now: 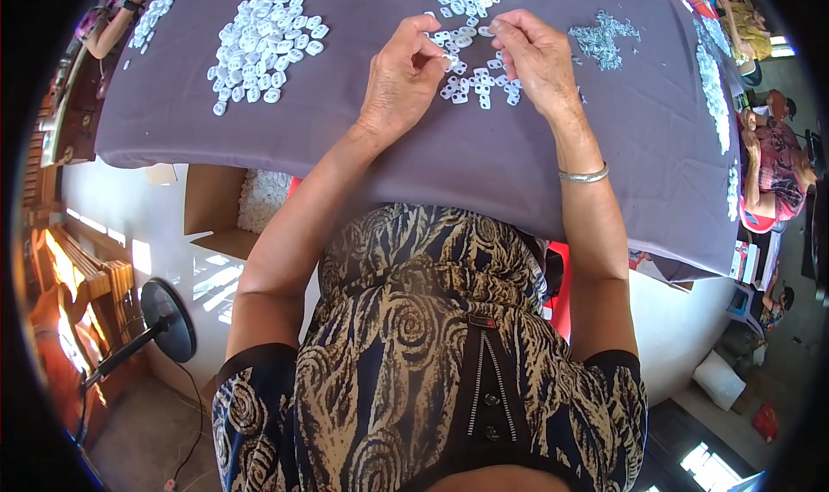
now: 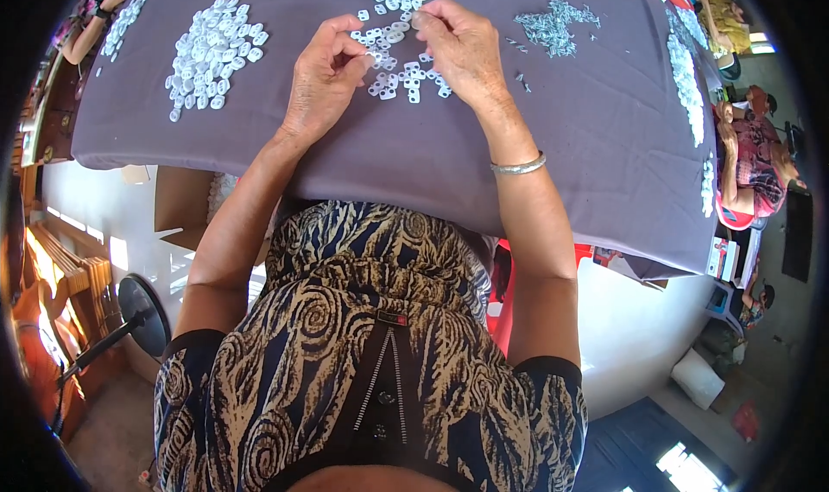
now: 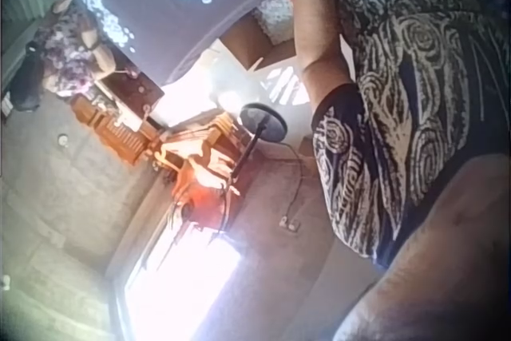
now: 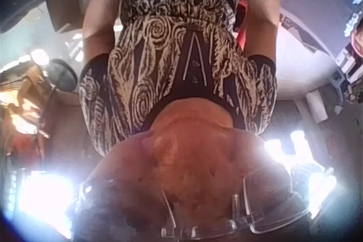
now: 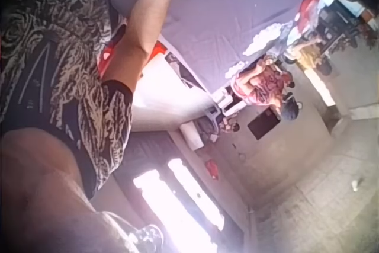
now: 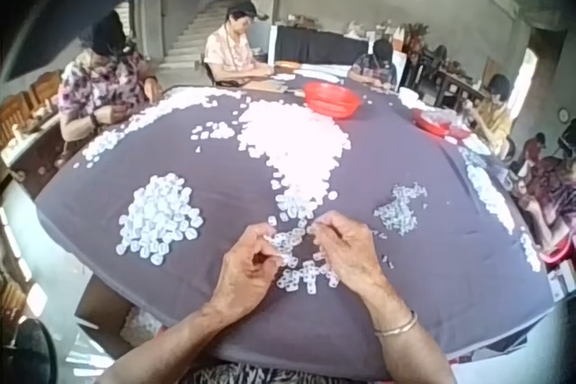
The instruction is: The person sorts and inspects small white plastic buckle components by hand on a table.
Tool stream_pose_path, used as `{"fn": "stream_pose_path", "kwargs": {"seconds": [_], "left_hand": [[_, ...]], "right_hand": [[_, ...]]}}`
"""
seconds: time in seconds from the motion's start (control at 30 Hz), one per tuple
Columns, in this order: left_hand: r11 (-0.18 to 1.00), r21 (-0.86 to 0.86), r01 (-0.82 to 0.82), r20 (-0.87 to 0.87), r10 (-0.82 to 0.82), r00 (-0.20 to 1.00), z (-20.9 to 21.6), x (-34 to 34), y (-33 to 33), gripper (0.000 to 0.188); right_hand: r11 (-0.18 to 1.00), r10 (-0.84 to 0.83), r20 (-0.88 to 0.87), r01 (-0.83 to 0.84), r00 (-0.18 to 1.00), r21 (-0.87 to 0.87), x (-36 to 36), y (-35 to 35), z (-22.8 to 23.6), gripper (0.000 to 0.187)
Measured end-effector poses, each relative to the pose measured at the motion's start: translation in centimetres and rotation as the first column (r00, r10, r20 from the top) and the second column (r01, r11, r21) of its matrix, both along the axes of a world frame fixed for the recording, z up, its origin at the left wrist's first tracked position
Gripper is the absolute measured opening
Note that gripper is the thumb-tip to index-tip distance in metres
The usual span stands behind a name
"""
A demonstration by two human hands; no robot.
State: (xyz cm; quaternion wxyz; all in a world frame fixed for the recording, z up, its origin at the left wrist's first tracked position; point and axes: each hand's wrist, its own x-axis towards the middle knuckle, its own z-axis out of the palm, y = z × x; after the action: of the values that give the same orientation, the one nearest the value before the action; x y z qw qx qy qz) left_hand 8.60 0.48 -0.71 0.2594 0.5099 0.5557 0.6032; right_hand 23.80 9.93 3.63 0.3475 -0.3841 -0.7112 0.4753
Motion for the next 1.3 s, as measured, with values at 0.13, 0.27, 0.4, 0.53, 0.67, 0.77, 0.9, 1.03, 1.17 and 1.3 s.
{"fn": "stream_pose_path", "kwargs": {"seconds": [0.13, 0.27, 0.4, 0.53, 0.67, 0.77, 0.9, 1.03, 1.17, 1.3], "left_hand": [[0.999, 0.028, -0.019, -0.07, 0.021, 0.997, -0.2, -0.4, 0.2, 0.034], [0.999, 0.024, -0.029, -0.065, 0.031, 0.997, -0.5, -0.5, 0.2, 0.034], [0.999, 0.037, -0.04, -0.051, 0.042, 0.998, -0.8, -0.5, 0.4, 0.033], [0.999, 0.029, -0.043, -0.036, 0.045, 0.998, -0.9, -0.4, 0.4, 0.033], [0.998, 0.03, -0.049, -0.038, 0.05, 0.998, -0.8, -0.4, 0.5, 0.033], [0.998, 0.036, -0.05, -0.042, 0.051, 0.998, -0.7, -0.4, 0.4, 0.033], [0.998, 0.047, -0.048, -0.03, 0.049, 0.998, -0.6, -0.3, 0.2, 0.032], [0.998, 0.04, -0.055, -0.049, 0.056, 0.997, -0.6, -0.5, 0.3, 0.033], [0.997, 0.065, -0.045, -0.016, 0.046, 0.999, -0.6, -0.2, 0.1, 0.032], [0.995, 0.078, -0.054, -0.055, 0.058, 0.997, -0.8, -0.5, 0.2, 0.032]], "right_hand": [[0.989, -0.002, 0.083, -0.01, 0.997, 0.145, 0.5, 1.8, -0.6, 0.014], [0.956, 0.002, 0.301, -0.089, 0.954, 0.279, -0.1, 2.7, 0.1, 0.013], [0.857, 0.056, 0.4, -0.249, 0.915, 0.45, -1.0, 4.2, -0.9, 0.014], [0.691, 0.011, 0.477, -0.352, 0.879, 0.631, -1.7, 4.5, -2.3, 0.012], [0.702, -0.017, 0.459, -0.316, 0.888, 0.638, -1.8, 3.7, -2.4, 0.01], [0.78, 0.033, 0.471, -0.318, 0.882, 0.54, -2.0, 3.4, -1.9, 0.009], [0.757, -0.001, 0.428, -0.279, 0.904, 0.59, -1.8, 2.7, -2.1, 0.01], [0.725, 0.026, 0.375, -0.276, 0.927, 0.631, -1.3, 3.0, -2.7, 0.011], [0.722, 0.02, 0.314, -0.231, 0.949, 0.652, -0.9, 3.2, -2.7, 0.015], [0.777, 0.007, 0.28, -0.182, 0.96, 0.603, -0.8, 2.5, -1.7, 0.017]]}}
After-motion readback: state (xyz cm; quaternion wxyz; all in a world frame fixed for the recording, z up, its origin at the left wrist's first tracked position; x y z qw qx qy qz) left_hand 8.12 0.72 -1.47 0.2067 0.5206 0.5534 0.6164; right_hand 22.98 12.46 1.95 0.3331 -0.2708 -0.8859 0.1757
